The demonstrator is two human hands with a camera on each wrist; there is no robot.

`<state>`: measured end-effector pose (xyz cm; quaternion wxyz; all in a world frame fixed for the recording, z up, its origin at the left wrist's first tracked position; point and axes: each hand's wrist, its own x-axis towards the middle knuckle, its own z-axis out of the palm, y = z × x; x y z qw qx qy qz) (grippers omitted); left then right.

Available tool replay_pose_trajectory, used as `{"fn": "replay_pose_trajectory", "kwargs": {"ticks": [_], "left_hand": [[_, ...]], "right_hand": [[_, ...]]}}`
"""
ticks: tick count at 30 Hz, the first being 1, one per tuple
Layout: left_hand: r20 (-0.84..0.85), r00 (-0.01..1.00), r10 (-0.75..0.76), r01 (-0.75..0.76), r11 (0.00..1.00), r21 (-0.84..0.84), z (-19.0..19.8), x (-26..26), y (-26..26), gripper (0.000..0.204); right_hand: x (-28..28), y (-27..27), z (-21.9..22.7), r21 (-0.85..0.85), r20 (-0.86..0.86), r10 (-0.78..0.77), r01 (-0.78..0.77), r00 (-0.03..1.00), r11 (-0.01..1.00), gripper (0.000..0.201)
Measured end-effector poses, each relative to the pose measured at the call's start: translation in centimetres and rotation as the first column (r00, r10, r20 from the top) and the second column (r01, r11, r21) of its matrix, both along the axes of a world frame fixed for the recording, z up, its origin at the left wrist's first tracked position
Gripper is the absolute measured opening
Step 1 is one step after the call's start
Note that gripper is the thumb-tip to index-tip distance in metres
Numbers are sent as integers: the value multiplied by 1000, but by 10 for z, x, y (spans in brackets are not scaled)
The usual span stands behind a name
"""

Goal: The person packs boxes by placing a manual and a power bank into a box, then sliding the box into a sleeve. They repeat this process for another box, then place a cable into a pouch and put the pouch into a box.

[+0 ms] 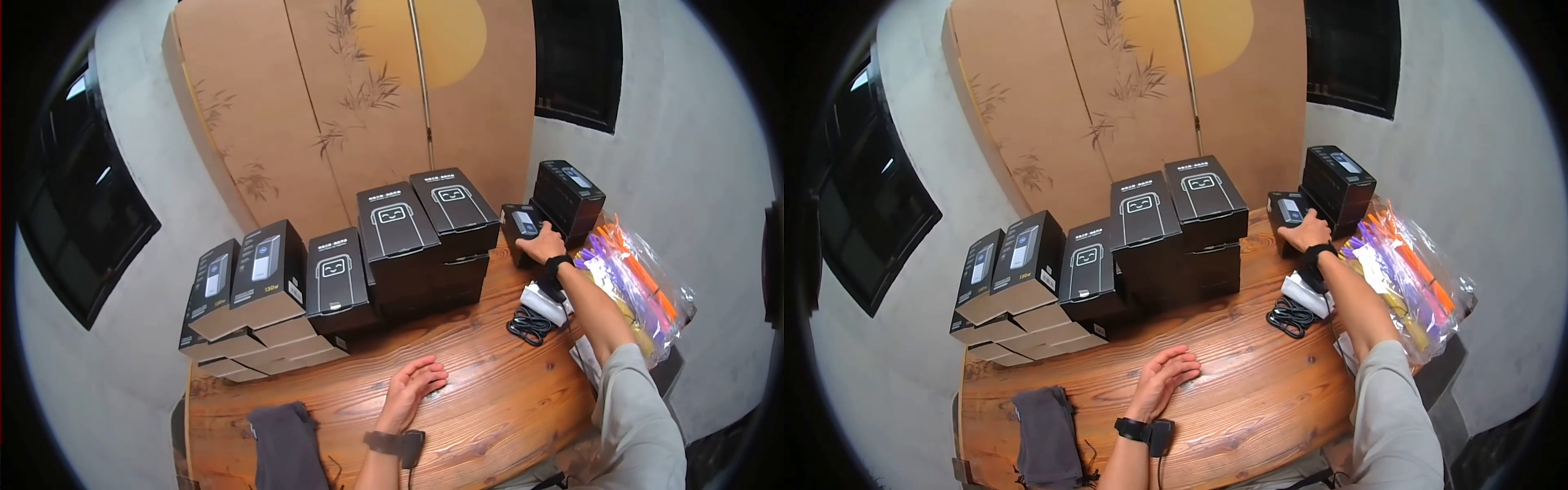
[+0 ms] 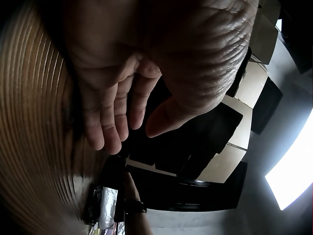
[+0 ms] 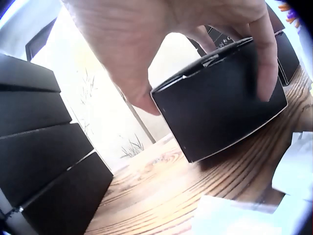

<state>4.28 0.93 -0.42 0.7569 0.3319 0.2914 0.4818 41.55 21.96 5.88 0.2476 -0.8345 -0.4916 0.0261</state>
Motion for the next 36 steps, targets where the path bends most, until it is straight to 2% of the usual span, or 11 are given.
{"fn": "replay_pose_trajectory", "kwargs": {"ticks": [4,9,12,15,17,18,22,24,26,29,36], "left_hand": [[-16,1000,-1,1,1000,4,1,1,-1,35],[-30,1000,-5,5,1000,22,-1,0,-1,36],[-13,1000,-3,3,999,33,-4,-1,-1,36],[0,1000,9,-9,999,44,-1,-2,-2,35],[7,1000,22,-22,998,56,1,-3,-2,35],[8,1000,20,-21,998,62,2,-2,-2,35],[9,998,59,-60,993,106,4,-2,-5,38],[5,997,83,-83,986,145,3,-2,-5,39],[32,993,110,-114,978,177,2,-3,-6,36],[-38,993,109,-99,973,208,4,-2,-8,34],[-191,977,92,-28,949,314,-9,-4,-5,31]], "right_hand": [[1,-35,55,14,-344,3,1,939,1000,94],[29,-76,81,146,-391,86,-30,917,989,84],[41,-124,98,275,-387,241,-138,890,952,70],[48,-185,107,383,-479,510,-353,714,854,47],[36,-225,109,408,-341,615,-478,711,778,52],[32,-243,109,317,-306,584,-498,752,807,60],[-20,-296,94,206,-462,606,-587,647,783,69],[-42,-306,85,129,-455,635,-659,625,741,70],[-51,-308,55,168,-364,746,-748,558,641,70],[-66,-309,35,167,-282,793,-786,540,595,72],[-69,-310,28,181,-299,784,-774,544,607,94]]}}
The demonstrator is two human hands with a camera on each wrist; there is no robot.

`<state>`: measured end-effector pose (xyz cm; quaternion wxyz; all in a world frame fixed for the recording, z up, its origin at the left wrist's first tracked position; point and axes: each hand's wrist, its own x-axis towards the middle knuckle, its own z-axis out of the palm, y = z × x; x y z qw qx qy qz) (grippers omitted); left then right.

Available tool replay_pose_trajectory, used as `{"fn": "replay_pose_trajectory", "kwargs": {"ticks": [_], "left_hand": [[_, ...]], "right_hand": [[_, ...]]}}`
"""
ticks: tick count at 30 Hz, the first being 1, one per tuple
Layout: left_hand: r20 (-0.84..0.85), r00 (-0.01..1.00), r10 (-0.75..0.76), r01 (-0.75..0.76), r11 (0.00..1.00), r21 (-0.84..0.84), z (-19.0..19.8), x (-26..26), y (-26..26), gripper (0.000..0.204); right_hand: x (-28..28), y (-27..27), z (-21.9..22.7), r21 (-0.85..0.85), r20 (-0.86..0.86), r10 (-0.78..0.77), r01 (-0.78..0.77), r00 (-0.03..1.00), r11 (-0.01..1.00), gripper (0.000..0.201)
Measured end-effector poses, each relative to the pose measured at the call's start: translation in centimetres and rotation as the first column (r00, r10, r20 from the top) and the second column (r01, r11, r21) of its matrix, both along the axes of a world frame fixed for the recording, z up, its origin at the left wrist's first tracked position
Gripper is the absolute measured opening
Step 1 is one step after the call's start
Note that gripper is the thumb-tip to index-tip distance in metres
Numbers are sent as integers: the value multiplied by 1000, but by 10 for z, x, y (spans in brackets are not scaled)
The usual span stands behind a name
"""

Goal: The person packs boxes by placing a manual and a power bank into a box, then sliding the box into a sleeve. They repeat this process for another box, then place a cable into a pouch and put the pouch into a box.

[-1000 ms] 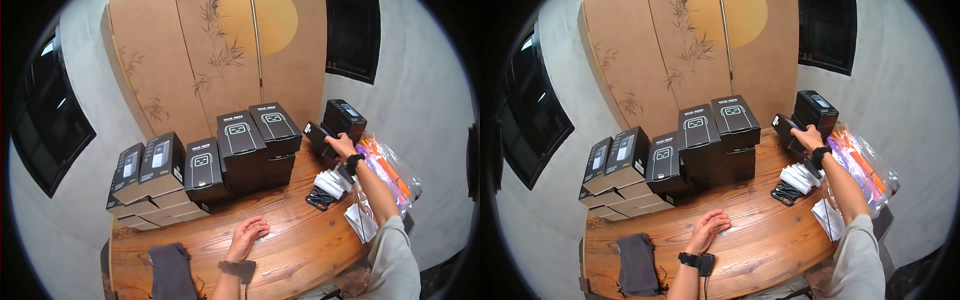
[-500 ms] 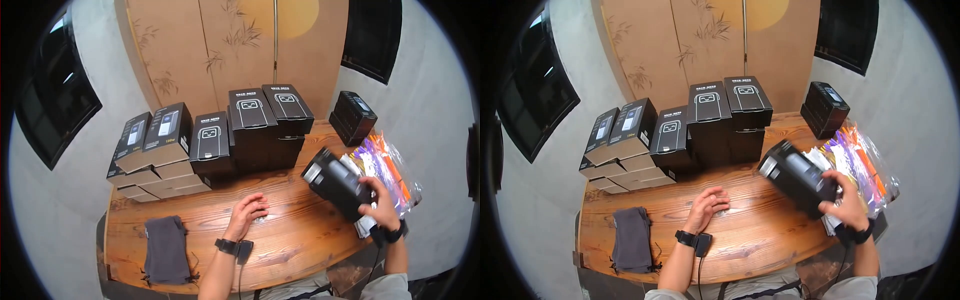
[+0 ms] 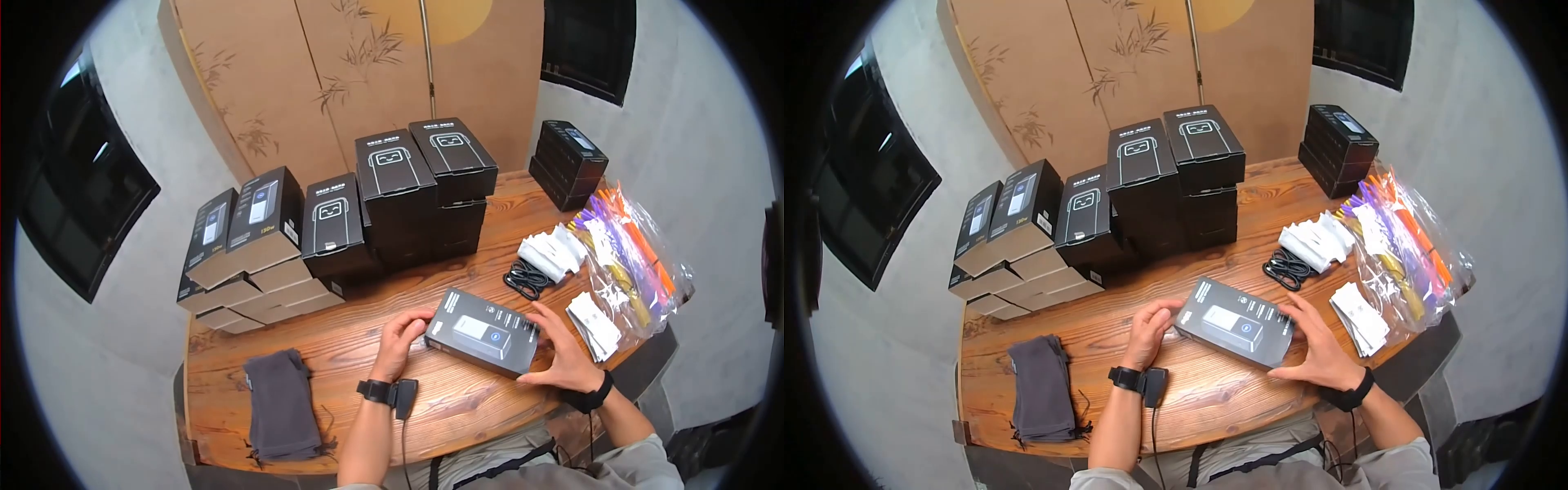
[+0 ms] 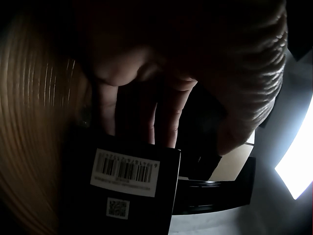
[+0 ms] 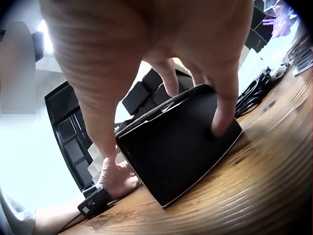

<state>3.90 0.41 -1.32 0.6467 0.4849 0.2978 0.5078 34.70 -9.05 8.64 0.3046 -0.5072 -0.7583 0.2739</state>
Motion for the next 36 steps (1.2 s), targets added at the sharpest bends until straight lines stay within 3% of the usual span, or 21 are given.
{"fn": "replay_pose_trajectory", "kwargs": {"ticks": [3,6,9,12,22,29,36], "left_hand": [[-46,999,-22,23,1000,13,6,-1,-3,32],[-33,998,-52,52,999,-11,9,1,-5,41],[-30,996,-88,87,996,-36,12,2,-7,56],[-68,991,-117,115,993,-32,12,4,-8,65],[-140,989,-52,43,997,-66,17,3,-9,63],[-94,994,48,-54,997,-57,15,2,-10,25],[-58,990,127,-129,992,-18,13,2,-9,15]], "right_hand": [[10,-6,-12,-35,-171,-36,30,985,999,98],[18,-12,-36,-304,-424,-209,79,881,949,92],[16,-15,-44,-267,-481,-186,59,857,962,87],[10,-17,-44,-337,-553,-229,36,801,941,89],[8,-18,-55,-312,-537,-153,-27,829,950,106],[0,-15,-61,-246,-470,-162,47,868,968,116],[-8,-11,-63,-229,-479,-167,61,862,972,118]]}}
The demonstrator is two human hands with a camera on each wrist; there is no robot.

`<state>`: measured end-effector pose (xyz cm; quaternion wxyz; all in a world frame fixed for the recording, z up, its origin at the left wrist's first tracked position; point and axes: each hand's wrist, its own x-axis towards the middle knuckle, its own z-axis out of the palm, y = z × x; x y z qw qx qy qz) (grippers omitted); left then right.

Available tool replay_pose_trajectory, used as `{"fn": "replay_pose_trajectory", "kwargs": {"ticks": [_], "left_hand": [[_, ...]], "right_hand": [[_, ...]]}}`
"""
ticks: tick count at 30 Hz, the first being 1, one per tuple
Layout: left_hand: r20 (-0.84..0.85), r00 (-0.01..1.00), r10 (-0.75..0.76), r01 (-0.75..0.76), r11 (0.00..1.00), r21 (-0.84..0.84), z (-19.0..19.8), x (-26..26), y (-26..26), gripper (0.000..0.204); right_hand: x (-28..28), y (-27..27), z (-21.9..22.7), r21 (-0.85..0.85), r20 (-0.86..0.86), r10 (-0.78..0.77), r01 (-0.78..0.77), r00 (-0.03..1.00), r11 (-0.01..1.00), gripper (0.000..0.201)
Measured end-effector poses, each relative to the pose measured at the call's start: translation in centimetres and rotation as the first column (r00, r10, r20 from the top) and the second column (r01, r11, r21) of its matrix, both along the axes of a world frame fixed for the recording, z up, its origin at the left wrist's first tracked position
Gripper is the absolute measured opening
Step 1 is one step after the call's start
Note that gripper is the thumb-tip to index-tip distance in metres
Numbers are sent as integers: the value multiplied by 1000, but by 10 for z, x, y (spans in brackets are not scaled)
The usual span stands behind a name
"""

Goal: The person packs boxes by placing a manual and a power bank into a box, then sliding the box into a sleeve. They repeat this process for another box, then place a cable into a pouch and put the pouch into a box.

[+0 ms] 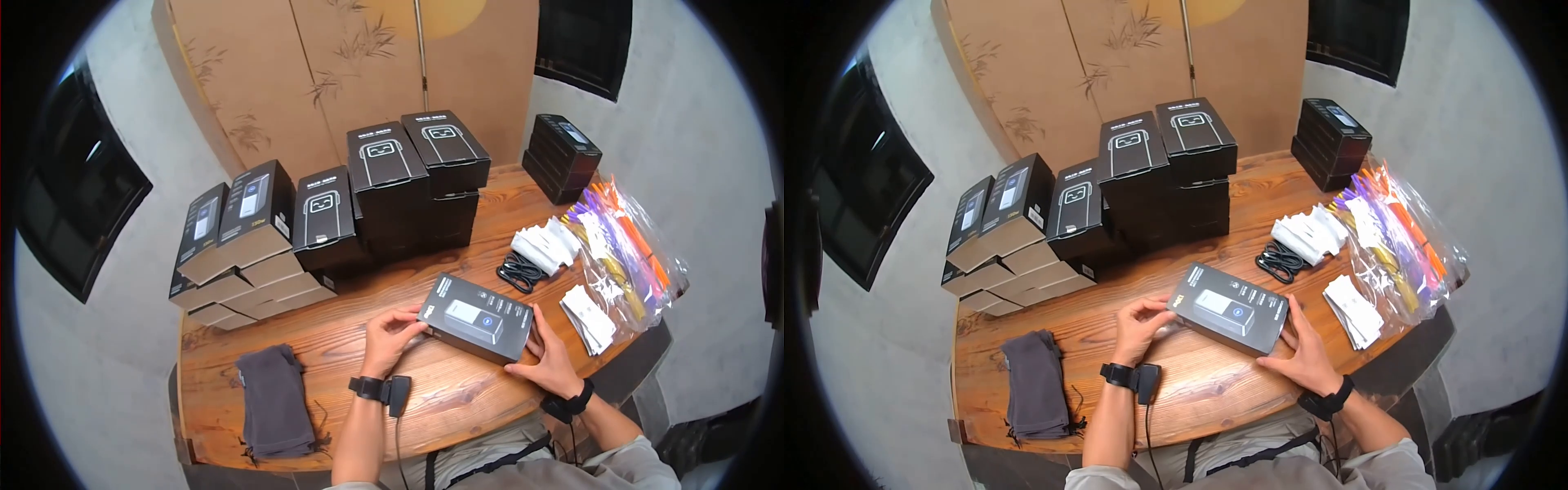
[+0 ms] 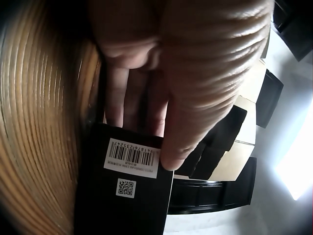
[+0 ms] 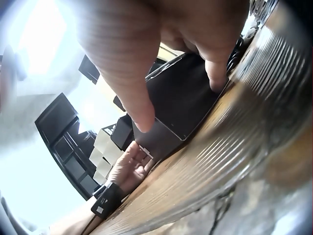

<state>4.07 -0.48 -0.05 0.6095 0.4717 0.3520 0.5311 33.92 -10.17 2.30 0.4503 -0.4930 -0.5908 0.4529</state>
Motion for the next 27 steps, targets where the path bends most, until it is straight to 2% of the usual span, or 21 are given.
{"fn": "replay_pose_trajectory", "kwargs": {"ticks": [5,8,12,16,19,22,25,27], "left_hand": [[-15,1000,17,-18,998,-56,-2,-2,2,11],[78,996,-39,45,997,-68,-7,-1,2,10],[18,994,-112,112,994,-3,-10,-4,5,13],[-135,988,-74,78,997,24,-2,-5,3,18],[-108,991,-74,78,996,32,-2,-2,3,20],[-182,983,10,4,997,78,-11,2,4,20],[-213,977,33,-10,994,107,-9,1,3,21],[-198,980,30,-19,998,57,-3,1,0,23]], "right_hand": [[-2,0,-3,-3,5,2,-2,1000,1000,118],[-2,1,-4,-11,-33,5,-5,999,1000,119],[-4,2,-3,-49,-92,21,-26,996,998,120],[-5,3,-1,-47,-81,24,-28,996,999,120],[-6,3,1,-48,-65,18,-21,998,999,119],[-6,2,0,-37,-55,4,-6,998,999,120],[-6,2,-2,-29,-49,-2,1,999,1000,120],[-5,2,-3,-25,-37,-3,2,999,1000,119]]}}
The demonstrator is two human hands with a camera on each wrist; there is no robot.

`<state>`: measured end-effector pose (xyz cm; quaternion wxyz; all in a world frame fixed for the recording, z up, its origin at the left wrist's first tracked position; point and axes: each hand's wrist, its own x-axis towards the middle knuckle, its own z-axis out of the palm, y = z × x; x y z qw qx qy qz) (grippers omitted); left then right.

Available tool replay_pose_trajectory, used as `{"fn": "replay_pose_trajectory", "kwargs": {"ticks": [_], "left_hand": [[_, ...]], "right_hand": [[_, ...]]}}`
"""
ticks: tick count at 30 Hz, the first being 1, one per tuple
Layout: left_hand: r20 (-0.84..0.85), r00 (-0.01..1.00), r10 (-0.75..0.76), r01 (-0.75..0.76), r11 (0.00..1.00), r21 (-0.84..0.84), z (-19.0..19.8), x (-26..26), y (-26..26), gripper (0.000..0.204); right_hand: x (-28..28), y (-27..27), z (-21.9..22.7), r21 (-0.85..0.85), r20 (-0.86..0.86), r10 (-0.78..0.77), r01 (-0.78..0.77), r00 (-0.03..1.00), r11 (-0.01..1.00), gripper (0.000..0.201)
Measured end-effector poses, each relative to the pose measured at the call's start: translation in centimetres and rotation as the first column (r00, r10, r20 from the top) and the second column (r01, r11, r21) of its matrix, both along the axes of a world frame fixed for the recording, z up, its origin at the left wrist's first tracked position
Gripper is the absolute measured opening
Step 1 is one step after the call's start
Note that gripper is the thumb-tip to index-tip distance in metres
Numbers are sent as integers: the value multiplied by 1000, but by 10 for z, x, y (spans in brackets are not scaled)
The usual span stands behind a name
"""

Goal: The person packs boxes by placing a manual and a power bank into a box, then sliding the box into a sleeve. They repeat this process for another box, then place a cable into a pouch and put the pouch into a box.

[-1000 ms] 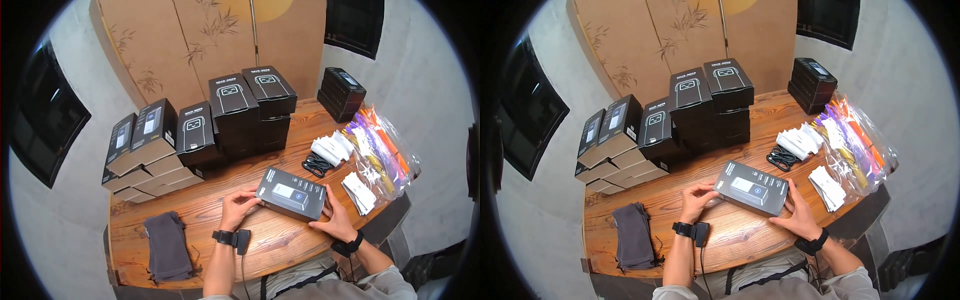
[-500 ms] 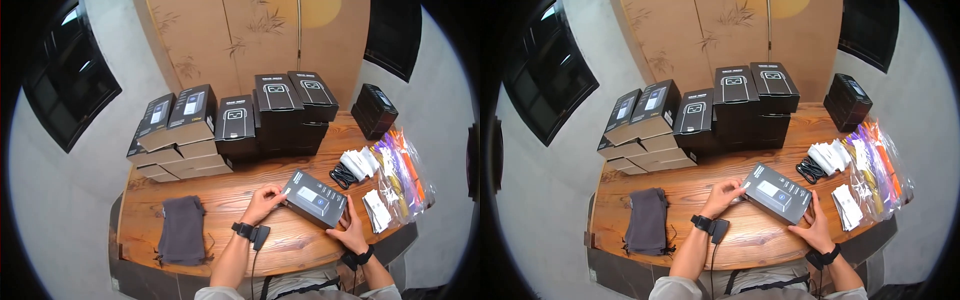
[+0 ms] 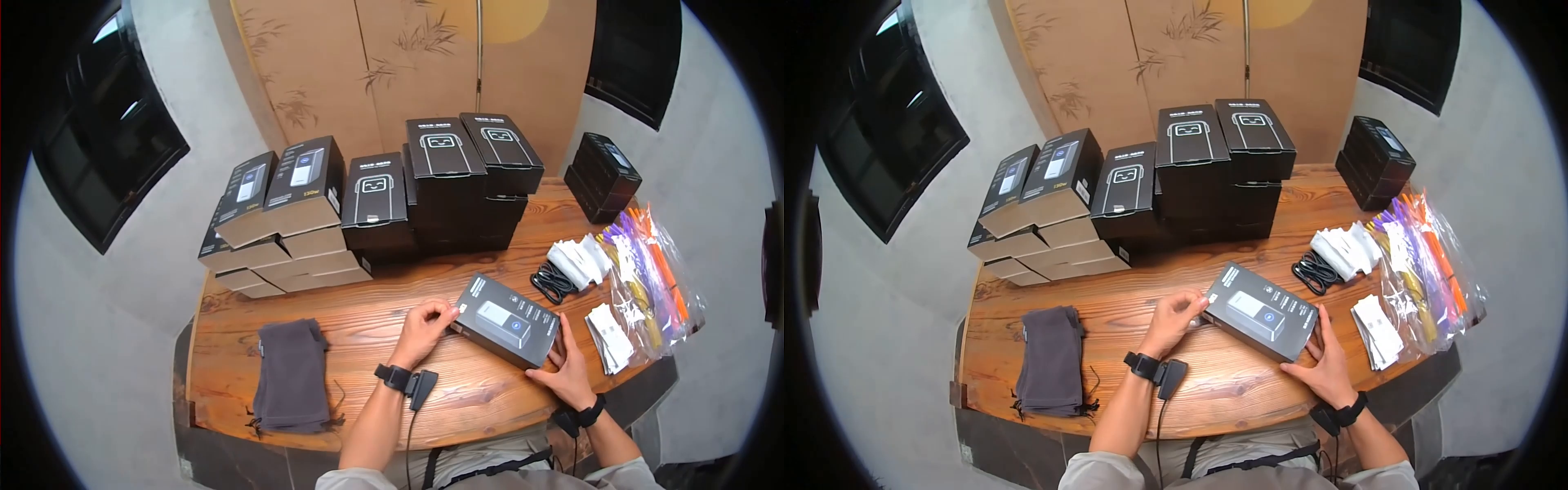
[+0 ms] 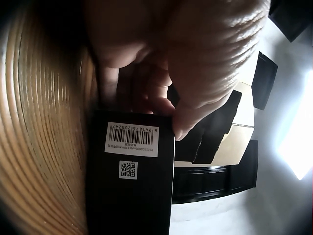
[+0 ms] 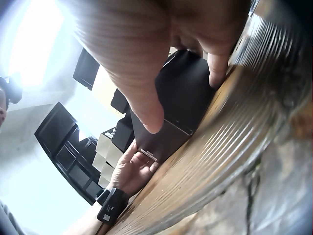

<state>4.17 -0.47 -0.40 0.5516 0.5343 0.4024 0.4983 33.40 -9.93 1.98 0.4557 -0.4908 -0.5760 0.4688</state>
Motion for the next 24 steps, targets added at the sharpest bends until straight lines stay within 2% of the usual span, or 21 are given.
{"fn": "replay_pose_trajectory", "kwargs": {"ticks": [2,8,11,12,14,17,18,24], "left_hand": [[25,1000,13,-12,999,-40,6,2,-2,24],[-32,999,-11,11,1000,-1,4,0,-2,19],[0,1000,13,-13,993,-118,6,0,-4,15],[21,999,36,-33,993,-113,8,1,-5,14],[67,994,86,-78,991,-106,11,6,-6,12],[46,996,73,-69,993,-93,5,3,-3,13],[50,996,72,-68,994,-87,3,3,-3,15],[99,992,81,-72,993,-91,13,2,-7,22]], "right_hand": [[1,0,-1,5,20,-2,2,1000,1000,119],[1,0,3,-15,29,16,-16,999,1000,121],[4,1,17,27,142,52,-57,989,998,115],[10,2,23,99,315,50,-86,948,991,112],[27,7,35,216,628,7,-183,778,959,105],[30,7,48,106,530,35,-107,847,989,96],[28,8,49,128,509,21,-100,861,987,92],[15,6,44,196,576,14,-155,817,968,85]]}}
